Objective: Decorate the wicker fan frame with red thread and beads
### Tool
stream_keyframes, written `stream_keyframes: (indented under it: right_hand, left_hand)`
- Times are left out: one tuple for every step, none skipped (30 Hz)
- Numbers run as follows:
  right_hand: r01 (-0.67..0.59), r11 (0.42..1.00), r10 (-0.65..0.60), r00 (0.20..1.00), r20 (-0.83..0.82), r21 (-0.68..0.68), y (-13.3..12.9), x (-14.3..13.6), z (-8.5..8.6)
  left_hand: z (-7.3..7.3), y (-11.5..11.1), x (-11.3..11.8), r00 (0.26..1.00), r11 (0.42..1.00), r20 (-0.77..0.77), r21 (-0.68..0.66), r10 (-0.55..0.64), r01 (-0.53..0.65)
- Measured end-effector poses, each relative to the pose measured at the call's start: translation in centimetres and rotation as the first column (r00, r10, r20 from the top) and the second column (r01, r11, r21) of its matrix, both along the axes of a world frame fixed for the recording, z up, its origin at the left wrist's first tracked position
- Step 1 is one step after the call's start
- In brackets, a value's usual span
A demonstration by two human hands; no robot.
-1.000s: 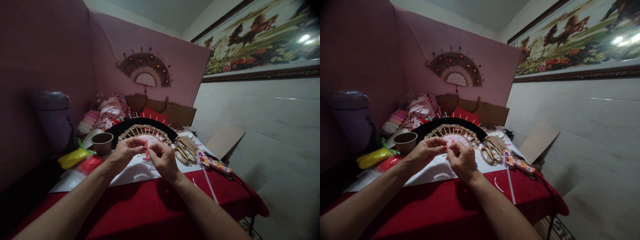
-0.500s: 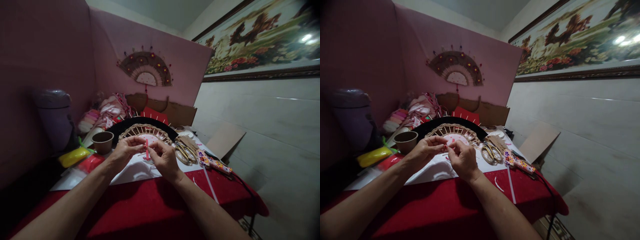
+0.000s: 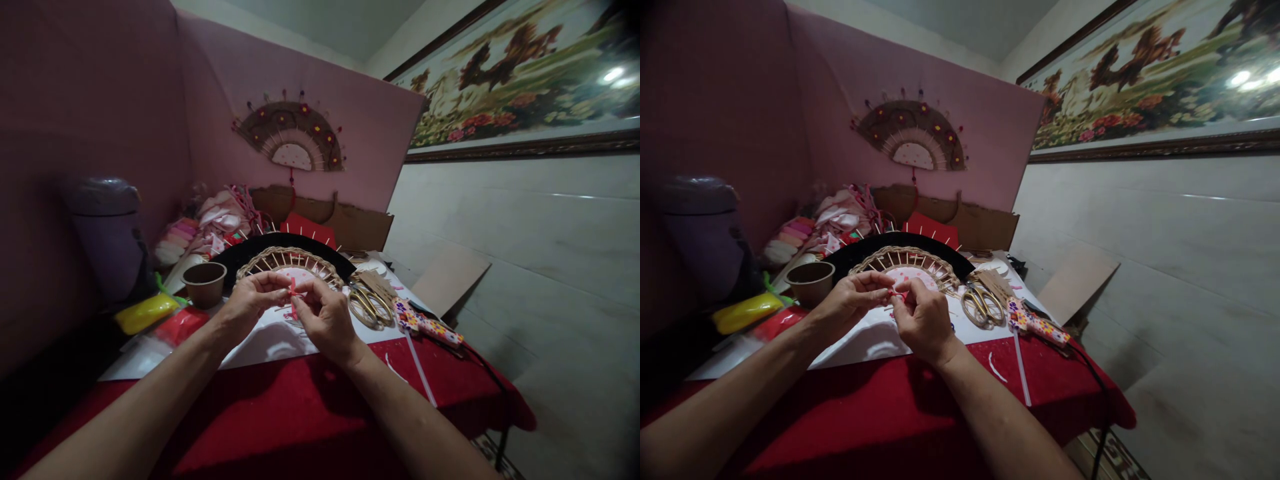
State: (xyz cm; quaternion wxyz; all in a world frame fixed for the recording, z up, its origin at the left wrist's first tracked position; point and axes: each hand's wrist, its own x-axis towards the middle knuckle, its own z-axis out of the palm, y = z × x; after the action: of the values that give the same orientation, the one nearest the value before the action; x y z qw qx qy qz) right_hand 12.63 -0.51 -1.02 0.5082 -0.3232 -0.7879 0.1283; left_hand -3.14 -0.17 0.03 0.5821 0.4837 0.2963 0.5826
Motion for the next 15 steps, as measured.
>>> stream_keyframes:
  right_hand:
    - [-0.014, 1.0, 0.014, 1.0, -0.009, -0.012, -0.01, -0.01, 0.02]
    - [-0.026, 0.999, 0.026, 1.0, -0.016, -0.023, 0.0, -0.03, 0.04]
    - [-0.033, 0.999, 0.033, 0.999, -0.021, -0.028, 0.01, -0.05, 0.06]
    - [-0.036, 0.999, 0.035, 0.999, -0.023, -0.03, 0.04, -0.06, 0.07]
    - [-0.035, 0.999, 0.034, 0.999, -0.021, -0.028, 0.08, -0.08, 0.09]
    - [-0.03, 0.999, 0.03, 0.999, -0.018, -0.022, 0.11, -0.09, 0.11]
    - [-0.027, 0.999, 0.026, 1.0, -0.015, -0.018, 0.14, -0.1, 0.13]
    - [-0.027, 1.0, 0.026, 1.0, -0.014, -0.015, 0.15, -0.11, 0.14]
    - [-0.029, 0.999, 0.029, 1.0, -0.011, -0.014, 0.15, -0.1, 0.15]
    - [-0.032, 0.999, 0.032, 0.999, -0.008, -0.012, 0.14, -0.1, 0.16]
    - [-0.032, 0.999, 0.032, 0.999, -0.005, -0.01, 0.11, -0.08, 0.15]
    - [-0.032, 0.999, 0.032, 1.0, 0.001, -0.011, 0.08, -0.07, 0.14]
    - [-0.029, 0.999, 0.03, 1.0, 0.009, -0.014, 0.05, -0.05, 0.11]
    - [-0.025, 1.0, 0.026, 1.0, 0.015, -0.018, 0.03, -0.04, 0.08]
    - [-0.024, 0.999, 0.024, 1.0, 0.019, -0.021, 0.02, -0.03, 0.05]
  left_hand:
    - [0.04, -0.01, 0.0, 1.0, 1.0, 0.005, -0.005, 0.003, -0.003]
    - [0.07, -0.01, 0.0, 1.0, 1.0, 0.007, -0.008, 0.007, -0.007]
    - [0.09, -0.02, 0.0, 1.0, 1.0, 0.009, -0.011, 0.012, -0.012]
    - [0.11, -0.02, 0.0, 1.0, 1.0, 0.008, -0.015, 0.016, -0.016]
    - [0.12, -0.03, 0.01, 1.0, 1.0, 0.008, -0.018, 0.02, -0.02]
    - [0.13, -0.05, 0.03, 1.0, 1.0, 0.005, -0.02, 0.022, -0.022]
    - [0.14, -0.06, 0.05, 1.0, 1.0, 0.002, -0.021, 0.022, -0.022]
    - [0.14, -0.08, 0.06, 1.0, 1.0, 0.0, -0.021, 0.02, -0.02]
    - [0.14, -0.09, 0.07, 1.0, 1.0, 0.0, -0.019, 0.018, -0.018]
    - [0.12, -0.09, 0.07, 1.0, 1.0, -0.001, -0.018, 0.016, -0.016]
    - [0.11, -0.08, 0.05, 1.0, 1.0, -0.001, -0.018, 0.015, -0.015]
    - [0.08, -0.05, 0.03, 1.0, 1.0, -0.001, -0.016, 0.016, -0.016]
    - [0.04, -0.02, 0.0, 1.0, 1.0, 0.0, -0.013, 0.016, -0.016]
    - [0.0, 0.02, -0.04, 1.0, 1.0, -0.001, -0.012, 0.017, -0.017]
    - [-0.04, 0.05, -0.07, 1.0, 1.0, -0.002, -0.011, 0.018, -0.018]
